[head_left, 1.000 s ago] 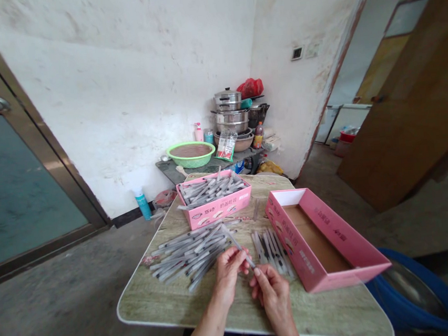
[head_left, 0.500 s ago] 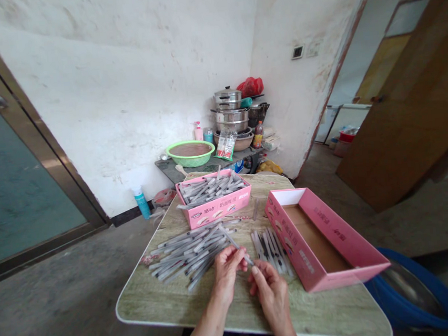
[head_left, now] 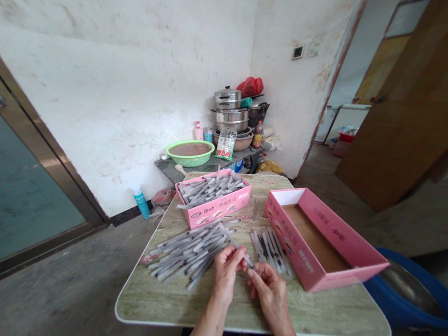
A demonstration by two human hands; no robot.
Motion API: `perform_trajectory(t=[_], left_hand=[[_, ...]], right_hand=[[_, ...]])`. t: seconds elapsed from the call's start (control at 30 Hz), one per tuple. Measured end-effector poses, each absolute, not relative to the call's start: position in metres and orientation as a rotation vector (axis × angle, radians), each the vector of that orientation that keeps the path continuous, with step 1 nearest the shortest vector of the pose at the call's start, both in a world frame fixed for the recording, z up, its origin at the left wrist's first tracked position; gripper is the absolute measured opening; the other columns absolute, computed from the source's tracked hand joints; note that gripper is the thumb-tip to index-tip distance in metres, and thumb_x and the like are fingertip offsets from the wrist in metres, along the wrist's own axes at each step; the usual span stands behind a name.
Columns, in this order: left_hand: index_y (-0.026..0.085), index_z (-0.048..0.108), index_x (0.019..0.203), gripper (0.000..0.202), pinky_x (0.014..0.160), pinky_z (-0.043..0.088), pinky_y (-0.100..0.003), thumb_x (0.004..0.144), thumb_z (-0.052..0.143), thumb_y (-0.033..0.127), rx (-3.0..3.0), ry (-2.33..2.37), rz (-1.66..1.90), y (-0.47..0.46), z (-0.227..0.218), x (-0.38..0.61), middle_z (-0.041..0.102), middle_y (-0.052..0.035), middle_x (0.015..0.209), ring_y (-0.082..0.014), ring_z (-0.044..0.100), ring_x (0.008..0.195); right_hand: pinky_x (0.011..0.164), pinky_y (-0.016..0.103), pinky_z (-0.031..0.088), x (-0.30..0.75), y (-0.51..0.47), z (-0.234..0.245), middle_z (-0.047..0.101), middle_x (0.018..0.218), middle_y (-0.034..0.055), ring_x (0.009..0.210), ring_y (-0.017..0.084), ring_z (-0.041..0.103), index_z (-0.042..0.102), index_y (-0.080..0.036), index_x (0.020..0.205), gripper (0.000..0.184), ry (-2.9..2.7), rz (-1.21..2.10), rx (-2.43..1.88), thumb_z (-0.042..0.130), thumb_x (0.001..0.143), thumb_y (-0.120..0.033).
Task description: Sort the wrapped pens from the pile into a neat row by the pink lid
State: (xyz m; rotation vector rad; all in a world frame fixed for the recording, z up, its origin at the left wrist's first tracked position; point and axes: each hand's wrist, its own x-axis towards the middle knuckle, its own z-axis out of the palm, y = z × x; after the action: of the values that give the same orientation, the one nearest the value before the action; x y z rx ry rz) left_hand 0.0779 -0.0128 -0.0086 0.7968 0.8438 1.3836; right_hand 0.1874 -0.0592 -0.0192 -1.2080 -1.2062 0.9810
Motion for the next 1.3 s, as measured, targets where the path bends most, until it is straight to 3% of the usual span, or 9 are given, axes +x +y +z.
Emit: perform_trajectory(t=[0.17,0.37,0.53,0.73,0.9,1.1,1.23,1.3], left_hand=[[0.011,0.065,0.078,0.031,0.052,0.042,-0.021,0.072,0.071,0.041,0.816,0.822,1.397,-0.0126,-0.0076,0.0773,0.064,-0.0029,0.067,-0.0094,0.051,0.053],[0.011,0.065,0.078,0.031,0.051,0.041,-0.021,0.071,0.072,0.04,0.806,0.841,1.391,-0.0115,-0.01,0.0773,0.063,-0.0025,0.065,-0.0088,0.05,0.052],[0.011,0.065,0.08,0.032,0.052,0.042,-0.021,0.071,0.071,0.041,0.811,0.842,1.394,-0.0107,-0.0121,0.0768,0.064,-0.0031,0.068,-0.0093,0.051,0.053],[0.011,0.066,0.08,0.029,0.052,0.042,-0.02,0.074,0.07,0.039,0.809,0.83,1.404,-0.0104,-0.0145,0.077,0.063,-0.002,0.067,-0.0085,0.051,0.053],[0.011,0.065,0.08,0.029,0.052,0.042,-0.021,0.074,0.07,0.039,0.805,0.83,1.406,-0.0098,-0.015,0.0772,0.064,-0.0028,0.068,-0.0086,0.051,0.053],[0.011,0.065,0.079,0.029,0.053,0.042,-0.02,0.073,0.071,0.039,0.798,0.838,1.405,-0.0102,-0.0136,0.077,0.064,-0.0025,0.067,-0.0087,0.052,0.054],[0.011,0.065,0.079,0.031,0.051,0.042,-0.021,0.071,0.072,0.04,0.795,0.839,1.394,-0.0099,-0.0133,0.077,0.064,-0.0026,0.066,-0.0085,0.051,0.051],[0.011,0.065,0.079,0.03,0.051,0.042,-0.021,0.072,0.071,0.039,0.798,0.835,1.39,-0.0099,-0.0132,0.0771,0.063,-0.0022,0.065,-0.0082,0.05,0.051]], right_hand=[[0.042,0.02,0.034,0.1882,-0.058,-0.0195,0.054,0.05,-0.0021,0.04,0.009,0.044,0.059,-0.017,0.068,0.044,-1.276,0.951,-1.254,0.043,0.092,-0.05],[0.042,0.019,0.034,0.1878,-0.0578,-0.0205,0.057,0.059,-0.0021,0.043,0.008,0.044,0.061,-0.016,0.079,0.031,-1.228,0.956,-1.206,0.056,0.085,-0.046],[0.04,0.019,0.033,0.1873,-0.0573,-0.019,0.053,0.049,-0.0024,0.038,0.008,0.042,0.06,-0.017,0.068,0.045,-1.279,0.95,-1.249,0.044,0.091,-0.051],[0.04,0.018,0.033,0.1872,-0.0571,-0.0186,0.055,0.057,-0.003,0.042,0.007,0.043,0.061,-0.016,0.078,0.032,-1.233,0.951,-1.221,0.057,0.085,-0.047],[0.04,0.019,0.031,0.1876,-0.0564,-0.0218,0.051,0.048,-0.0029,0.038,0.007,0.041,0.058,-0.017,0.065,0.043,-1.26,0.966,-1.26,0.045,0.091,-0.05],[0.041,0.018,0.032,0.1877,-0.0562,-0.0195,0.055,0.059,-0.0033,0.042,0.008,0.043,0.061,-0.016,0.083,0.03,-1.222,0.991,-1.218,0.057,0.085,-0.046],[0.041,0.019,0.031,0.1884,-0.0555,-0.0217,0.055,0.053,-0.0019,0.039,0.007,0.041,0.059,-0.016,0.07,0.043,-1.278,1.001,-1.239,0.044,0.091,-0.049],[0.04,0.019,0.031,0.1886,-0.0554,-0.0231,0.054,0.054,-0.0022,0.039,0.007,0.041,0.058,-0.016,0.069,0.04,-1.271,1.001,-1.223,0.048,0.09,-0.049]])
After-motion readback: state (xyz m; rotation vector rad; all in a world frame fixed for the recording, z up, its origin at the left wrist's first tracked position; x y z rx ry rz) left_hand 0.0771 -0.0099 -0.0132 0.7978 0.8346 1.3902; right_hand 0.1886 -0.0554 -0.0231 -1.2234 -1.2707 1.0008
